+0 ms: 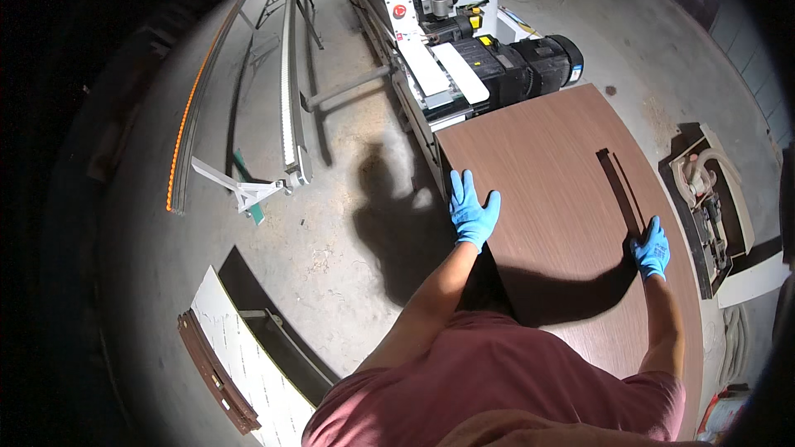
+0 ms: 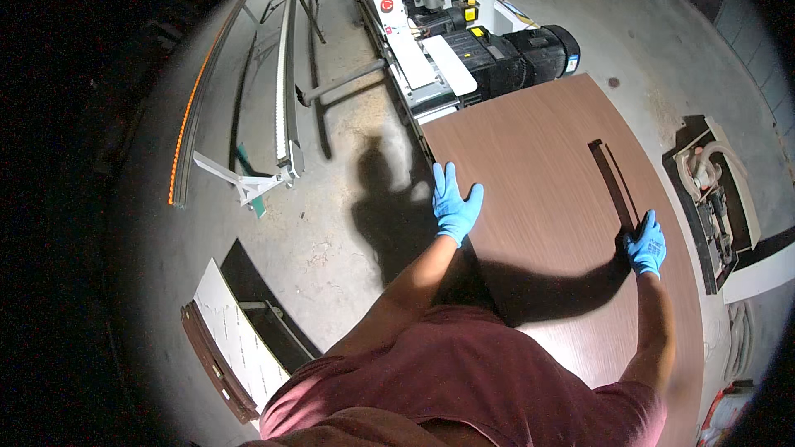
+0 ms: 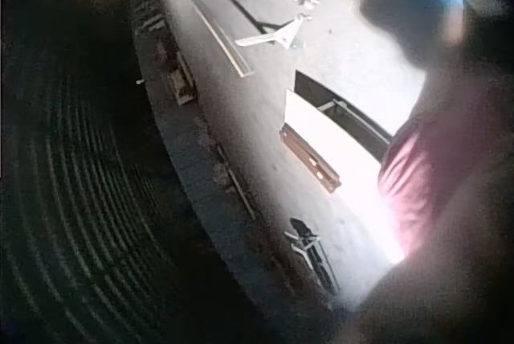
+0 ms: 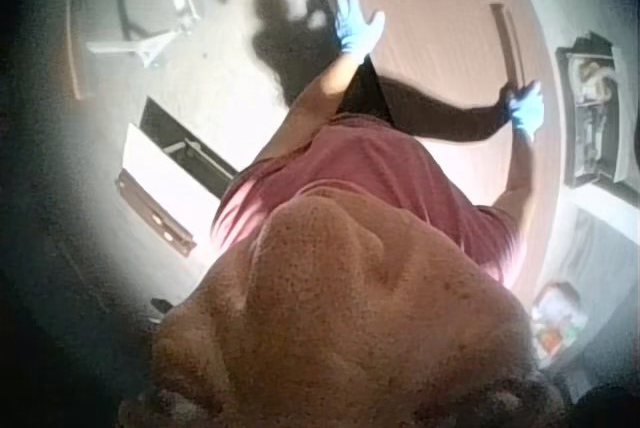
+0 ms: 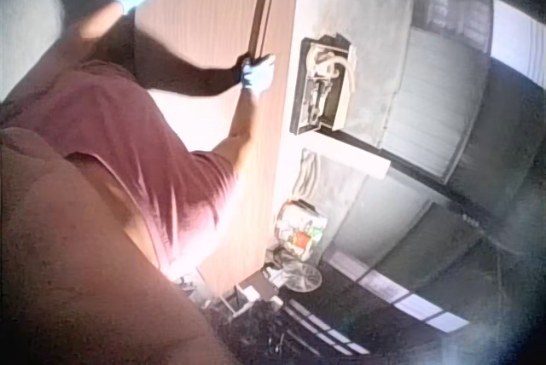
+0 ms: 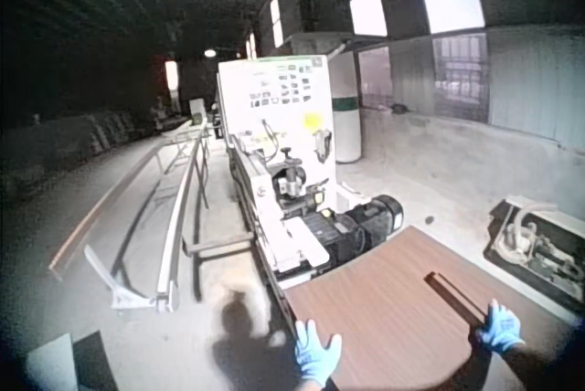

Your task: The person aligns and fits several long wooden strips into grooves on a large wooden panel. They repeatedly lift the panel to check alignment and then place it back down to continue fitting the strips.

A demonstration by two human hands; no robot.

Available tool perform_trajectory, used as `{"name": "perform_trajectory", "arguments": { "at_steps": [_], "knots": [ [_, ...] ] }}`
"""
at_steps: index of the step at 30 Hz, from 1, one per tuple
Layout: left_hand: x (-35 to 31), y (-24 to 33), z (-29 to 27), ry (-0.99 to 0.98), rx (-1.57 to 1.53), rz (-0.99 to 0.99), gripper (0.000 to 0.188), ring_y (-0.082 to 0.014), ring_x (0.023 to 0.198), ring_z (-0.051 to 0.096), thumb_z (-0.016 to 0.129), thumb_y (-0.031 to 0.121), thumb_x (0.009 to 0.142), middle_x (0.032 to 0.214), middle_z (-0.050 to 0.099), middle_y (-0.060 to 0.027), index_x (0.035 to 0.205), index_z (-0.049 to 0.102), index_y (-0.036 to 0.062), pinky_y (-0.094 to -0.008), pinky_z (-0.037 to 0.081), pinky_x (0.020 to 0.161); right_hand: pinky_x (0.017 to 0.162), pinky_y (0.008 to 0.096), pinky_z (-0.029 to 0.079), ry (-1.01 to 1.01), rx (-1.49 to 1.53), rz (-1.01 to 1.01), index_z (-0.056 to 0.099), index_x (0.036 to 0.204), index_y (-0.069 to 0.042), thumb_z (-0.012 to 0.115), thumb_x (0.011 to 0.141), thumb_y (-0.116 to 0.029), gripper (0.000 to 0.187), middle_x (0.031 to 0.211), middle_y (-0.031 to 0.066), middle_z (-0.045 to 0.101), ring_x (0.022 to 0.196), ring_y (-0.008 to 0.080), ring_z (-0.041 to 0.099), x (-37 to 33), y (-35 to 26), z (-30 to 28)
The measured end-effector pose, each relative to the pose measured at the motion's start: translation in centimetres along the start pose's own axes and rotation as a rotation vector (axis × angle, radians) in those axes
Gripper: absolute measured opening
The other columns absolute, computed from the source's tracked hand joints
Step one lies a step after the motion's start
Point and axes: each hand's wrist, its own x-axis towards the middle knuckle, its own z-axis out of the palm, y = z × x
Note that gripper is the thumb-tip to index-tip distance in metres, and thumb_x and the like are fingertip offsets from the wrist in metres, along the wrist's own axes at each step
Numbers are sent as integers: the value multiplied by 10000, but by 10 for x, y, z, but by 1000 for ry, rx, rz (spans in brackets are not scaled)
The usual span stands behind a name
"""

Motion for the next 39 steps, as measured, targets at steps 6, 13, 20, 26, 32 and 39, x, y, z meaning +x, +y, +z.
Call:
{"name": "perform_trajectory", "arguments": {
  "at_steps": [6,13,20,26,32,39],
  "knots": [
    [0,-6,-1,45,-22,22,943,-445,1482,464,732,484,934,1800,163,-191,1682,343,63,-529,412,1197,965,532,572,-5,8,-11,398,1585,-88,859,848,-332,903,1299,248,671,1142,450,684,0,-14,-12],
    [0,3,-7,-34,-57,-22,958,-439,1557,366,738,460,938,1797,135,-229,1686,320,32,-500,368,1243,997,531,563,-28,20,17,379,1620,-93,852,841,-348,946,1372,247,649,1181,455,670,-2,-8,-8],
    [-1,-5,2,21,-32,13,950,-447,1469,485,711,492,945,1811,128,-177,1694,315,63,-532,422,1185,997,533,559,-36,36,19,370,1631,-98,856,832,-352,969,1355,252,648,1175,453,663,-3,-11,-10],
    [-1,-5,1,26,-48,12,940,-444,1481,475,716,480,948,1814,115,-173,1695,315,73,-530,422,1190,1001,530,558,-14,31,-1,375,1626,-94,864,826,-342,970,1345,252,653,1181,454,661,-1,-6,-6],
    [-2,5,-10,-50,-111,-42,948,-429,1580,334,743,441,944,1803,112,-222,1692,313,49,-490,359,1253,1012,529,556,-38,31,21,375,1629,-91,868,824,-344,977,1354,247,655,1191,451,662,-3,-9,-11],
    [-2,7,-13,-61,-137,-42,947,-427,1621,271,757,422,939,1797,113,-248,1687,321,38,-471,336,1279,944,533,574,55,20,-26,434,1529,-98,866,835,-292,841,1245,228,683,1119,448,691,-6,-10,-11]
  ]
}}
